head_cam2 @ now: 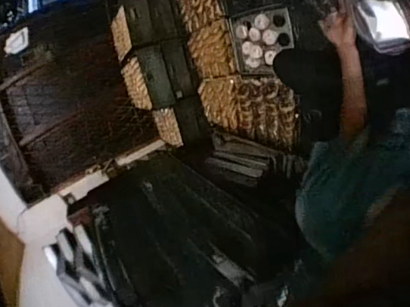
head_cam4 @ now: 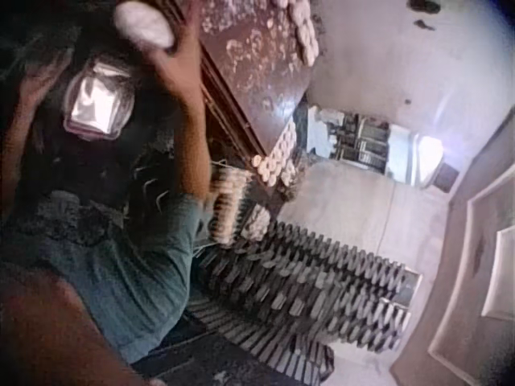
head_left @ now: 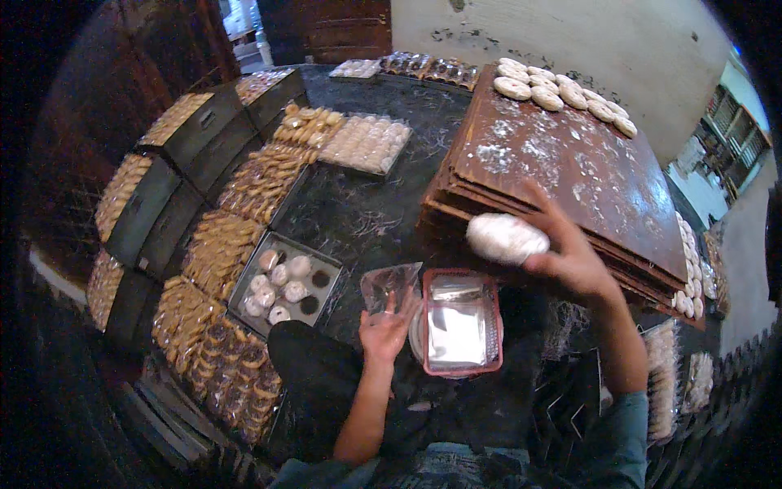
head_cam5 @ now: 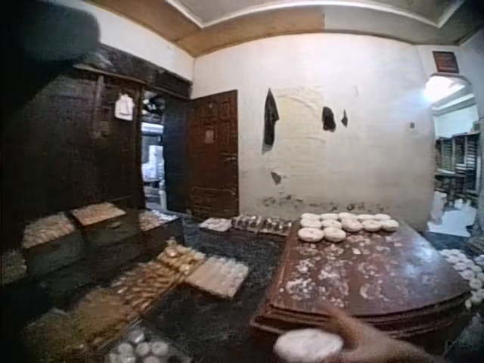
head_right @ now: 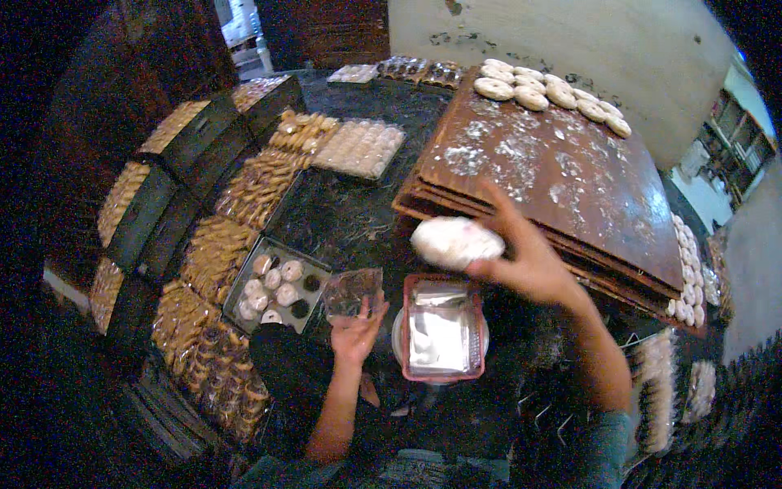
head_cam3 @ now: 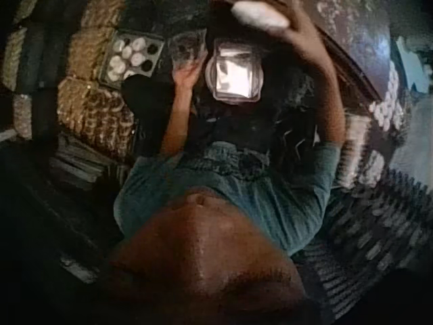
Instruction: The person sits on the floor and repeatedly picks round pastries from a wooden board, places each into a clear plastic bag, and sets the bagged pastries onto a metal tray. The workspace includes trays of other baked goods and a container of white powder nearby.
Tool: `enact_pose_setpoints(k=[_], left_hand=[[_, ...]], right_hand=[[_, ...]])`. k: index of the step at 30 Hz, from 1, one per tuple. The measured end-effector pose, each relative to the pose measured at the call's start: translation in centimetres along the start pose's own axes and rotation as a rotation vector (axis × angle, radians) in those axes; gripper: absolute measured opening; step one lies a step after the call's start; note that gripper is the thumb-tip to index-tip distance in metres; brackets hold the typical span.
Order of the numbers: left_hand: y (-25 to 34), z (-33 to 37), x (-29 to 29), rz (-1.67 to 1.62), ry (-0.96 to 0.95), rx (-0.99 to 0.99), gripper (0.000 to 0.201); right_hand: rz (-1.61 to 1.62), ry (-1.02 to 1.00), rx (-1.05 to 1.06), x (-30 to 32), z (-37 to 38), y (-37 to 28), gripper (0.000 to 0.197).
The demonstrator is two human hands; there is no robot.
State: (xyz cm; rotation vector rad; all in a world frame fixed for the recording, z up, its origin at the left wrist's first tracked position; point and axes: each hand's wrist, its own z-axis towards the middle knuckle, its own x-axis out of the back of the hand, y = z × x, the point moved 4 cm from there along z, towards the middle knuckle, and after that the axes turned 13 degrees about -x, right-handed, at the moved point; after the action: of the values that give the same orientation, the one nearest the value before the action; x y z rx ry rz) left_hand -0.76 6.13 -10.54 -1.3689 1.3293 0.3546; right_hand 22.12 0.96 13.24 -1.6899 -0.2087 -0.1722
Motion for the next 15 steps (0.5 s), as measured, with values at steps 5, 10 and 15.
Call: enact_pose_setpoints(k=[5, 10, 15], left_hand=[[2.6, -1.5, 1.0, 0.038, -0.197, 0.06, 0.067], [4.6, -1.7, -0.2, 0.409, -0.169, -0.328, 0.065], [6.0, -0.6, -0.6, 0.462, -0.037, -0.564, 0.059]], right_hand=[[0.043, -0.377, -0.018, -8.9, 0.9, 1.6, 0.098], [-0.49, -0.231, -0.069, -13.1, 3.8, 2.7, 0.1], [-0.748, 0.081, 0.313, -17.9, 7.2, 9.3, 0.099]])
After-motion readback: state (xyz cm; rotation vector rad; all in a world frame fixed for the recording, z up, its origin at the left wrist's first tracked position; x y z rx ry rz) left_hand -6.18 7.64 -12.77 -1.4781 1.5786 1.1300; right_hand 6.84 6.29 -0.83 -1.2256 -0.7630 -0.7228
